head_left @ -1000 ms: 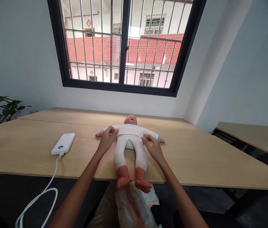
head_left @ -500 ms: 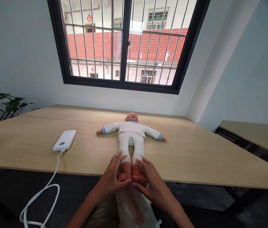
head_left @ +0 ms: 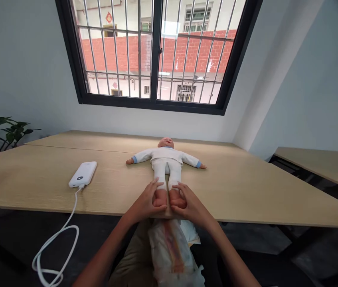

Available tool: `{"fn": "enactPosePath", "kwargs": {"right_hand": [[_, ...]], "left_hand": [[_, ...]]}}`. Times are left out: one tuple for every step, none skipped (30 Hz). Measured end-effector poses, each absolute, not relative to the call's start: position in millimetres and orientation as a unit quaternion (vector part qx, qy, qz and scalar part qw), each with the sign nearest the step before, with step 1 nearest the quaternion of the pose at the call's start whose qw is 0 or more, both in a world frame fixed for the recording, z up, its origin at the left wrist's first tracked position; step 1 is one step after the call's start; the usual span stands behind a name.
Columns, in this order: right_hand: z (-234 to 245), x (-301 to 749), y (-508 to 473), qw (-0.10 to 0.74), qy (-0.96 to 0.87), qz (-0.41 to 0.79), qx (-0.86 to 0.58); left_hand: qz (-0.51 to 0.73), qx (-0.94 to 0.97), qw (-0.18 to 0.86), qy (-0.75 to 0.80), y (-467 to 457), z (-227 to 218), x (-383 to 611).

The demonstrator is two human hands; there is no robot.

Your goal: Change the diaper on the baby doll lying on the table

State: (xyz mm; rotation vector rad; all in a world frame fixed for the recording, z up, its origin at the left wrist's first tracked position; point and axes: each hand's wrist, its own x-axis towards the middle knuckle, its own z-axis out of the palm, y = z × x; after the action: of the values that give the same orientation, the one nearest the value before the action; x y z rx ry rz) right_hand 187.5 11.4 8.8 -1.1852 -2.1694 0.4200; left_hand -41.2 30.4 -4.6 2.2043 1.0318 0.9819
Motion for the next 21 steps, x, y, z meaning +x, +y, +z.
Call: {"fn": "enactPosePath", "kwargs": {"right_hand": [[6.7, 190.7, 12.2, 0.304, -0.823, 0.143, -0.458], [5.0, 194.6, 11.5, 0.296, -0.823, 0.126, -0.468], [3.9, 198.9, 9.0, 0.291, -0.823, 0.107, -0.477], [4.0, 203.5, 4.4, 0.290, -0.820, 0.085, -0.486], [5.4, 208.1, -2.4, 0.294, -0.816, 0.060, -0.495], [8.2, 212.4, -11.4, 0.301, -0.810, 0.036, -0.502], [12.1, 216.2, -22.0, 0.306, -0.807, 0.019, -0.505], [16.5, 219.6, -33.8, 0.306, -0.806, 0.013, -0.507], [20.6, 222.4, -46.0, 0.298, -0.807, 0.020, -0.510], [23.3, 224.7, -57.7, 0.274, -0.808, 0.041, -0.520], [23.8, 226.4, -68.1, 0.239, -0.804, 0.068, -0.540], [21.5, 227.5, -76.8, 0.196, -0.796, 0.100, -0.564], [16.5, 227.7, -83.6, 0.152, -0.784, 0.133, -0.587], [9.1, 226.6, -88.5, 0.117, -0.773, 0.163, -0.602], [0.3, 223.9, -91.8, 0.095, -0.767, 0.190, -0.606], [-8.7, 219.1, -93.9, 0.088, -0.765, 0.215, -0.600], [-16.6, 212.0, -95.1, 0.096, -0.768, 0.243, -0.584], [-22.4, 202.4, -95.9, 0.113, -0.774, 0.274, -0.559], [-25.7, 190.8, -96.6, 0.135, -0.779, 0.308, -0.529], [-26.1, 177.7, -97.4, 0.156, -0.785, 0.346, -0.489], [-24.0, 163.9, -98.4, 0.172, -0.793, 0.378, -0.446]], "left_hand": [[0.375, 0.805, 0.246, 0.388, 30.6, -7.1, -41.6], [0.393, 0.797, 0.227, 0.398, 28.6, -9.5, -42.4], [0.417, 0.788, 0.198, 0.408, 24.0, -11.6, -43.6], [0.445, 0.776, 0.163, 0.416, 16.6, -13.7, -45.2], [0.473, 0.763, 0.127, 0.422, 6.7, -15.9, -47.3], [0.496, 0.751, 0.099, 0.424, -5.5, -18.5, -49.6], [0.509, 0.745, 0.084, 0.423, -18.9, -21.9, -52.1], [0.507, 0.747, 0.088, 0.420, -32.5, -26.0, -54.8], [0.483, 0.763, 0.110, 0.415, -45.3, -31.2, -57.4], [0.448, 0.779, 0.142, 0.415, -56.3, -37.3, -60.0], [0.411, 0.789, 0.180, 0.419, -64.7, -44.2, -62.5], [0.381, 0.788, 0.221, 0.430, -70.3, -51.7, -64.7], [0.364, 0.773, 0.265, 0.448, -73.1, -59.5, -66.7], [0.360, 0.743, 0.313, 0.469, -73.7, -67.3, -68.3], [0.362, 0.702, 0.369, 0.490, -72.5, -74.7, -69.4], [0.365, 0.652, 0.430, 0.507, -70.4, -81.3, -70.1], [0.364, 0.597, 0.491, 0.520, -68.1, -86.6, -70.3], [0.362, 0.540, 0.544, 0.530, -66.2, -90.3, -70.2], [0.361, 0.486, 0.590, 0.535, -65.1, -92.3, -69.9], [0.367, 0.437, 0.625, 0.533, -64.9, -92.6, -69.7], [0.385, 0.393, 0.652, 0.522, -65.7, -91.2, -69.8]]}}
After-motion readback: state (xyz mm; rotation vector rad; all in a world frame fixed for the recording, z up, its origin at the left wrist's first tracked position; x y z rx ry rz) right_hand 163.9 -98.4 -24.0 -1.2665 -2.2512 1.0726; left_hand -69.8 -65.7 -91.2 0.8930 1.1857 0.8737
